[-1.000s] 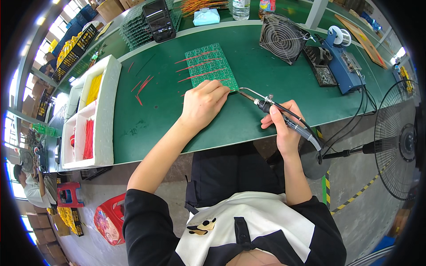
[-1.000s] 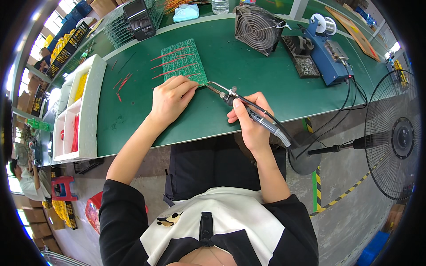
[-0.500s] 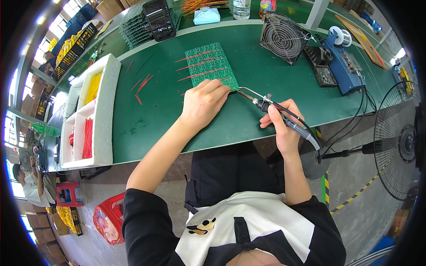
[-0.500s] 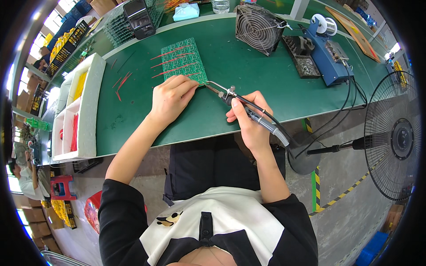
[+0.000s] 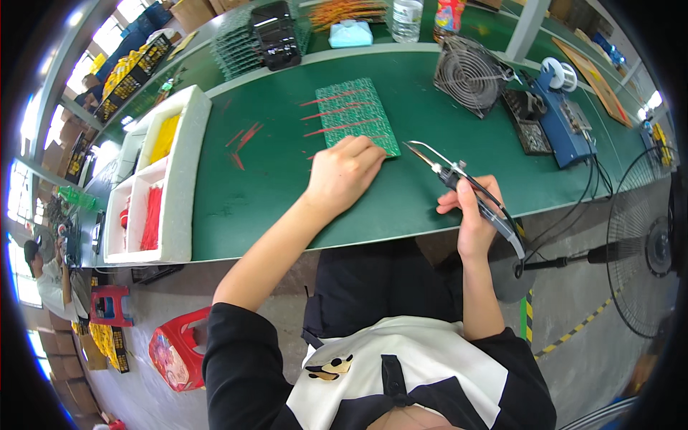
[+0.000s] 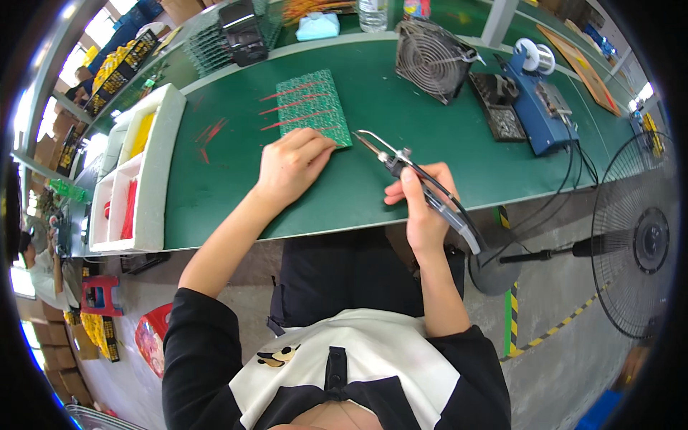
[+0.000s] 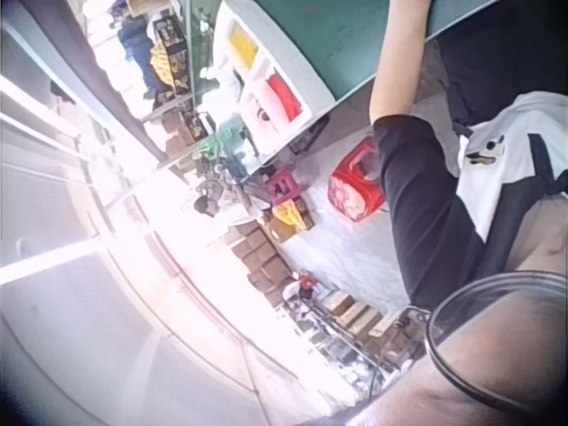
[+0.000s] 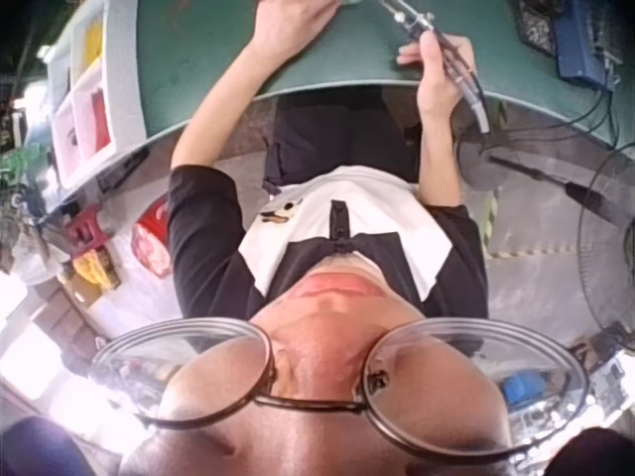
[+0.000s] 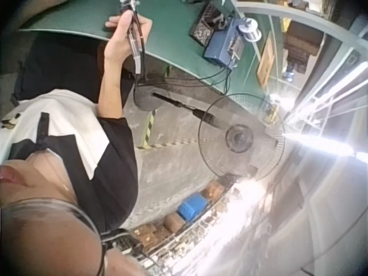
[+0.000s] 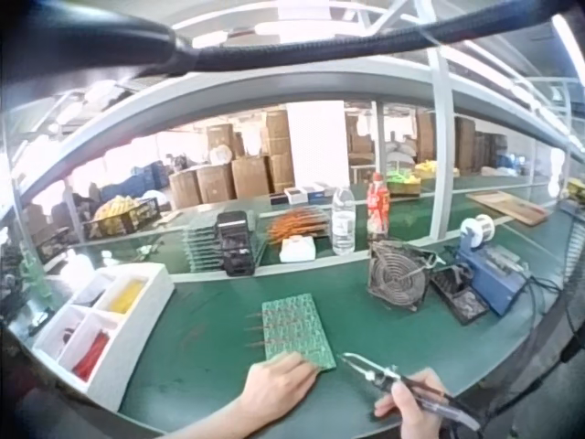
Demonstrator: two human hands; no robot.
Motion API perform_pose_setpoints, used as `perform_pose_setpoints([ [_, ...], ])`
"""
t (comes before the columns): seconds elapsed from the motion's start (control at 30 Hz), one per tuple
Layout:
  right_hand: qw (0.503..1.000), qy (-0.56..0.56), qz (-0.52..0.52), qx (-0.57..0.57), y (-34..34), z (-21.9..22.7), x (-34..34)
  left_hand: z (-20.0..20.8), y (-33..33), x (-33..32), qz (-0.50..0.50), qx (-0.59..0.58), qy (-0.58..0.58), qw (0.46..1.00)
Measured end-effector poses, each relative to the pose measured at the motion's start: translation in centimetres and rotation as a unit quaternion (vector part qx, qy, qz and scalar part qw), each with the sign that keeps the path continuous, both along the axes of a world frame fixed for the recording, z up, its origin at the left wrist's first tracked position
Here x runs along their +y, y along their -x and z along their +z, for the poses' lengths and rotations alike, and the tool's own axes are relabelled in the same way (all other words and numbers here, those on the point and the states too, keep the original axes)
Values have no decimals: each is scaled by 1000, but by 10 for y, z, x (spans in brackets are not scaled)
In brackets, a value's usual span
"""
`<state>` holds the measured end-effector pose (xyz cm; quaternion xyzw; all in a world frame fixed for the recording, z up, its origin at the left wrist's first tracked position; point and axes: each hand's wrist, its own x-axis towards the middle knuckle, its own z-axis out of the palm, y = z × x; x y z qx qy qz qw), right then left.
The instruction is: The person solders wires to a circuit board using a soldering iron, stands a phone up on the table, and retrieves additional wires from a tray to solder them onto the board.
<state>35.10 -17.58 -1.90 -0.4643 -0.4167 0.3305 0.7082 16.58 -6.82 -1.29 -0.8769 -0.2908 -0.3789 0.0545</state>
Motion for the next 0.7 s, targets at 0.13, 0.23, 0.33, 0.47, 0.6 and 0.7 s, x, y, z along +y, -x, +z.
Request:
perform_pose_setpoints([
  [0.13, 999, -18, -28, 9, -8, -5, -1, 12, -3, -6, -4, -56, 50, 997],
  [0.23, 998, -19, -30, 47, -8, -9, 2, 36, 12, 15, 40, -105, 53, 992],
  [0.33, 997, -31, -30, 64, -8, -5, 0, 61, 24, 78, 139, -205, 30, 968],
  [0.47, 997, -24, -38, 69, 0, 0, -1, 50, 47, 209, 379, -287, 72, 877],
  [0.6, 997, -7, -24, 69, -4, -4, 0, 40, 34, 266, 467, -341, 123, 806],
  [0.7, 998, 8, -19, 64, -4, -4, 1, 34, 26, 280, 471, -362, 116, 796],
])
